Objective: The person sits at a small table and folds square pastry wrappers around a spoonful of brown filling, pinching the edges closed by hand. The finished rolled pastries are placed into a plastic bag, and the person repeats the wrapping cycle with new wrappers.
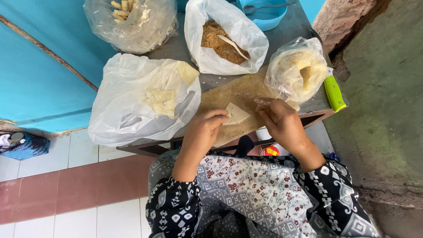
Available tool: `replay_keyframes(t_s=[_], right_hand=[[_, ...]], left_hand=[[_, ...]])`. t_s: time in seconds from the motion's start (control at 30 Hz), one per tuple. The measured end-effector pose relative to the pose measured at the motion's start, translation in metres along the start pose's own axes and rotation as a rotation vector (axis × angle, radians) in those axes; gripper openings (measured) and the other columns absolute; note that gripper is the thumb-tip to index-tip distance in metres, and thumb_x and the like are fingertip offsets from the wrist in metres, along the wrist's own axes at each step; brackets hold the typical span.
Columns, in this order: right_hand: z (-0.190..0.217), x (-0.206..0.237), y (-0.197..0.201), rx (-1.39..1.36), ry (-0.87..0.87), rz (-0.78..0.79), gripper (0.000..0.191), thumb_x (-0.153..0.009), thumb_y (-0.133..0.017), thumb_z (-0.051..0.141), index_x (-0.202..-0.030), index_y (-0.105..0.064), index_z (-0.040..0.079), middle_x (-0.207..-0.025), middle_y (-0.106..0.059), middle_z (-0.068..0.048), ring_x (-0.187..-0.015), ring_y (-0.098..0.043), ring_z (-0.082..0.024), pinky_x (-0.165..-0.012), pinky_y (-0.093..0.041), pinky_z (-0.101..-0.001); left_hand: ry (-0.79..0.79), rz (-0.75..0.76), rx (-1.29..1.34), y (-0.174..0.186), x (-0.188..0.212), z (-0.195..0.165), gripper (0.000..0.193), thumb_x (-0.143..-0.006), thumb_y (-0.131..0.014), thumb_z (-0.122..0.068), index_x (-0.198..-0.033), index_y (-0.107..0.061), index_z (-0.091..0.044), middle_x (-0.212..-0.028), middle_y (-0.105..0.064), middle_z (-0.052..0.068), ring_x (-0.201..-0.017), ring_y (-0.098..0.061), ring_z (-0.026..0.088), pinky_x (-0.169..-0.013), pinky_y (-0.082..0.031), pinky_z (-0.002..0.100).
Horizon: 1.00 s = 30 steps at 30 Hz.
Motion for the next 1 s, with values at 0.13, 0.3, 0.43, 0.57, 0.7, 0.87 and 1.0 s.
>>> replay_keyframes(t_s=[0.13, 0.3, 0.43, 0.57, 0.7, 0.87, 1.0], right_hand=[[0.018, -0.008, -0.006, 0.03, 0.128, -0.003, 0.029, -0.091, -0.07, 0.001, -0.12, -0.067, 0.001, -0.12, -0.071, -0.017, -0.104, -0.069, -0.036, -0.087, -0.056, -0.0403], [0.045, -0.023, -0.047, 0.103, 0.227, 0.207, 0.033, -0.082, -0.078, 0.012, -0.111, -0.064, 0.004, -0.103, -0.068, -0.015, -0.099, -0.067, -0.038, -0.083, -0.054, -0.0444], [0.065, -0.034, -0.065, 0.267, 0.379, 0.192, 0.046, -0.08, -0.072, 0.002, -0.125, -0.066, 0.0, -0.106, -0.069, -0.017, -0.099, -0.069, -0.038, -0.084, -0.056, -0.0456], [0.069, -0.071, -0.074, 0.061, 0.243, 0.007, 0.025, -0.091, -0.068, -0.002, -0.116, -0.065, 0.0, -0.113, -0.071, -0.018, -0.097, -0.07, -0.036, -0.084, -0.057, -0.0415], [0.092, -0.129, -0.1, 0.149, 0.361, -0.207, 0.022, -0.099, -0.066, -0.004, -0.12, -0.061, 0.001, -0.118, -0.072, -0.018, -0.102, -0.07, -0.034, -0.087, -0.057, -0.0412], [0.139, -0.172, -0.171, 0.379, 0.517, 0.056, 0.056, -0.082, -0.066, -0.005, -0.137, -0.063, 0.005, -0.105, -0.073, -0.015, -0.099, -0.07, -0.034, -0.086, -0.057, -0.0429], [0.154, -0.166, -0.214, 0.102, 0.411, 0.25, 0.066, -0.076, -0.074, 0.005, -0.139, -0.055, 0.0, -0.105, -0.07, -0.02, -0.094, -0.068, -0.037, -0.082, -0.054, -0.0447]], left_hand=[[0.108, -0.05, 0.069, 0.009, 0.004, 0.005, 0.022, -0.091, -0.062, 0.005, -0.11, -0.07, -0.005, -0.119, -0.072, 0.008, -0.098, -0.072, 0.03, -0.078, -0.056, 0.037], [0.209, -0.431, 0.046, 0.065, 0.019, 0.048, 0.021, -0.098, -0.063, 0.001, -0.117, -0.067, -0.004, -0.113, -0.071, 0.011, -0.095, -0.072, 0.026, -0.08, -0.059, 0.033], [0.495, -0.604, -0.041, 0.106, 0.05, 0.104, 0.021, -0.095, -0.067, -0.002, -0.115, -0.069, -0.005, -0.109, -0.072, 0.011, -0.085, -0.072, 0.023, -0.071, -0.058, 0.032], [0.547, -0.548, -0.179, 0.117, 0.065, 0.134, 0.02, -0.093, -0.069, -0.006, -0.113, -0.071, -0.006, -0.104, -0.07, 0.012, -0.085, -0.07, 0.024, -0.071, -0.056, 0.034], [0.517, -0.545, -0.217, 0.116, 0.067, 0.143, 0.022, -0.091, -0.069, -0.006, -0.112, -0.071, -0.004, -0.111, -0.069, 0.014, -0.09, -0.069, 0.028, -0.079, -0.055, 0.04], [0.533, -0.51, -0.243, 0.125, 0.064, 0.146, 0.02, -0.089, -0.068, -0.005, -0.108, -0.072, -0.005, -0.108, -0.069, 0.014, -0.094, -0.07, 0.032, -0.082, -0.056, 0.043], [0.566, -0.542, -0.181, 0.129, 0.066, 0.151, 0.017, -0.09, -0.067, -0.004, -0.106, -0.072, -0.006, -0.106, -0.069, 0.014, -0.095, -0.069, 0.033, -0.082, -0.055, 0.042]])
Point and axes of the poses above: each hand's wrist, its own x-axis away from the middle knuckle, its own y-axis out of the back of the hand, z = x × y, the point moved 6 cm from there along -x, towards the middle knuckle
